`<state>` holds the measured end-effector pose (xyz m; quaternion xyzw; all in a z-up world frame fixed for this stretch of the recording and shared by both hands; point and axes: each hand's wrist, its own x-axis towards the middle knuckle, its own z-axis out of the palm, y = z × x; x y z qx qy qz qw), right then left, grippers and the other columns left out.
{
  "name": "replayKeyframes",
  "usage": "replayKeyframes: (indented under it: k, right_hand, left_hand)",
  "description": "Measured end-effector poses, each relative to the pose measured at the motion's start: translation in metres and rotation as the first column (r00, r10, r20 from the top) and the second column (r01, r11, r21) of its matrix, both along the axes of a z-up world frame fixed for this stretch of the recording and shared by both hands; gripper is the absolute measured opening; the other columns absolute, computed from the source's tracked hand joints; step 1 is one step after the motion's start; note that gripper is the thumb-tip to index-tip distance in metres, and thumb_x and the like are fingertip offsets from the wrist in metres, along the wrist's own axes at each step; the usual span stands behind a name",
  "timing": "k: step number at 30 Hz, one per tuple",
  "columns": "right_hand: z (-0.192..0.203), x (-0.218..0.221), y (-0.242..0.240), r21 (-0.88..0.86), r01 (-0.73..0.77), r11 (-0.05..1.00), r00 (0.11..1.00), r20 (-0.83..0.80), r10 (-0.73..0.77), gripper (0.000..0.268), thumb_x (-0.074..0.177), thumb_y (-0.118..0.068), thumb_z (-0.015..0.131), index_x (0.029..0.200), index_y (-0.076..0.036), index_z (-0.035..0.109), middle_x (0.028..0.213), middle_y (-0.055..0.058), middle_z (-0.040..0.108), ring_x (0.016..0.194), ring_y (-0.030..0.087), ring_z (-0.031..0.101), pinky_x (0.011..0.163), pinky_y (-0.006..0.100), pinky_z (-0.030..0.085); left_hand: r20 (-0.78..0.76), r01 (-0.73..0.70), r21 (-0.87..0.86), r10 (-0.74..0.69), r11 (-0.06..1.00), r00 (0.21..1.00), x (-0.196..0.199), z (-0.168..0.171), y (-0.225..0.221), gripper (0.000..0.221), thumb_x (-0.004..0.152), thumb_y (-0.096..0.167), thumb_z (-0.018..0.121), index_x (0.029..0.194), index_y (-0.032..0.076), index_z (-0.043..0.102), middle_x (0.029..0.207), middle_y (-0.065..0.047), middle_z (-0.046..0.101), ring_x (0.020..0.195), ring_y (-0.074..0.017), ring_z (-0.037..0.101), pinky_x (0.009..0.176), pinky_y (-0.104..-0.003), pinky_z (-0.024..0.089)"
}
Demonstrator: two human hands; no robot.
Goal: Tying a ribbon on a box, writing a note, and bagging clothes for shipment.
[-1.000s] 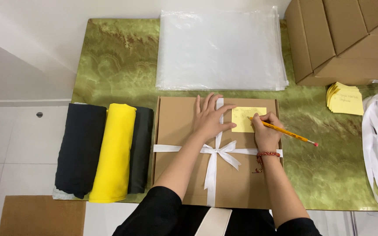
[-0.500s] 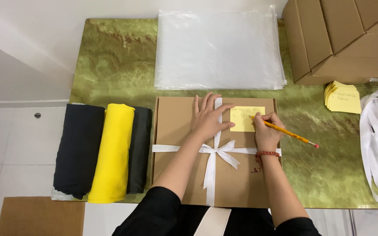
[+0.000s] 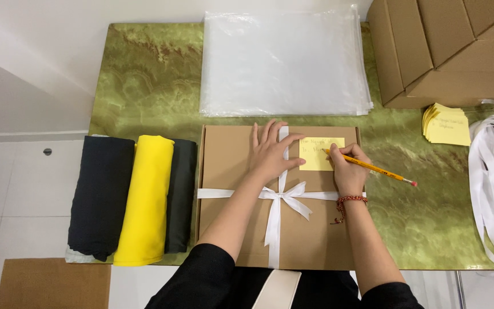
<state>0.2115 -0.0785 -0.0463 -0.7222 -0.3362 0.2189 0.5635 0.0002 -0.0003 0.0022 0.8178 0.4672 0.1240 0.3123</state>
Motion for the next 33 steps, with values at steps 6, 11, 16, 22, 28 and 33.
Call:
replayKeyframes:
  k: [6,11,16,22,28,33]
  right_hand:
    - [-0.001,-0.001,0.001,0.030,0.013,0.999,1.000,-0.014,-0.012,0.022,0.097,-0.009,0.085,0.083,-0.005,0.069,0.068,0.014,0.070,0.066,0.014,0.066,0.060,0.022,0.051]
    - [-0.010,0.002,0.001,0.011,-0.003,1.000,0.999,0.032,0.002,0.022,0.095,-0.007,0.086,0.081,-0.003,0.070,0.068,0.016,0.070,0.065,0.016,0.067,0.058,0.025,0.051]
    - [-0.012,0.005,0.000,0.027,0.025,0.999,1.000,0.004,-0.025,0.021,0.096,-0.005,0.085,0.083,-0.001,0.069,0.067,0.017,0.069,0.064,0.017,0.068,0.060,0.025,0.053]
    - [-0.014,0.005,0.000,0.030,0.024,0.999,0.999,0.039,-0.025,0.021,0.096,-0.005,0.082,0.081,-0.003,0.068,0.065,0.015,0.068,0.061,0.015,0.066,0.055,0.024,0.050]
    - [-0.015,0.005,-0.001,0.066,0.055,0.996,0.998,0.012,-0.056,0.021,0.098,-0.004,0.081,0.083,0.000,0.067,0.069,0.018,0.069,0.064,0.017,0.068,0.057,0.024,0.053]
    - [-0.013,0.003,0.000,0.049,0.071,0.996,0.995,0.069,-0.075,0.019,0.097,-0.004,0.080,0.082,-0.002,0.068,0.066,0.015,0.068,0.058,0.014,0.063,0.052,0.024,0.047]
  left_hand:
    - [0.013,-0.007,0.034,0.006,0.999,1.000,0.001,-0.006,0.000,0.065,0.082,0.062,0.081,0.141,0.044,0.060,0.162,-0.004,0.037,0.163,-0.0301,0.016,0.132,-0.063,-0.008]
    - [0.013,-0.007,0.039,0.006,0.999,1.000,0.001,-0.008,-0.001,0.065,0.082,0.061,0.082,0.141,0.044,0.061,0.162,-0.004,0.038,0.163,-0.0298,0.017,0.132,-0.063,-0.006]
    - [0.008,-0.005,0.031,0.004,1.000,1.000,0.001,-0.007,-0.002,0.065,0.082,0.062,0.082,0.141,0.044,0.061,0.162,-0.003,0.038,0.163,-0.0294,0.017,0.132,-0.063,-0.006]
    - [0.015,-0.006,0.033,0.006,0.999,1.000,0.000,-0.004,-0.001,0.066,0.082,0.061,0.082,0.142,0.043,0.060,0.163,-0.004,0.038,0.163,-0.0295,0.016,0.132,-0.063,-0.008]
    - [0.004,-0.006,0.021,0.006,1.000,1.000,0.000,-0.003,-0.002,0.066,0.083,0.060,0.082,0.143,0.044,0.059,0.164,-0.003,0.036,0.164,-0.0288,0.014,0.132,-0.062,-0.008]
    - [-0.001,-0.003,0.011,0.003,1.000,1.000,0.000,-0.002,0.000,0.065,0.084,0.062,0.081,0.143,0.044,0.060,0.164,-0.004,0.037,0.164,-0.0296,0.015,0.131,-0.062,-0.008]
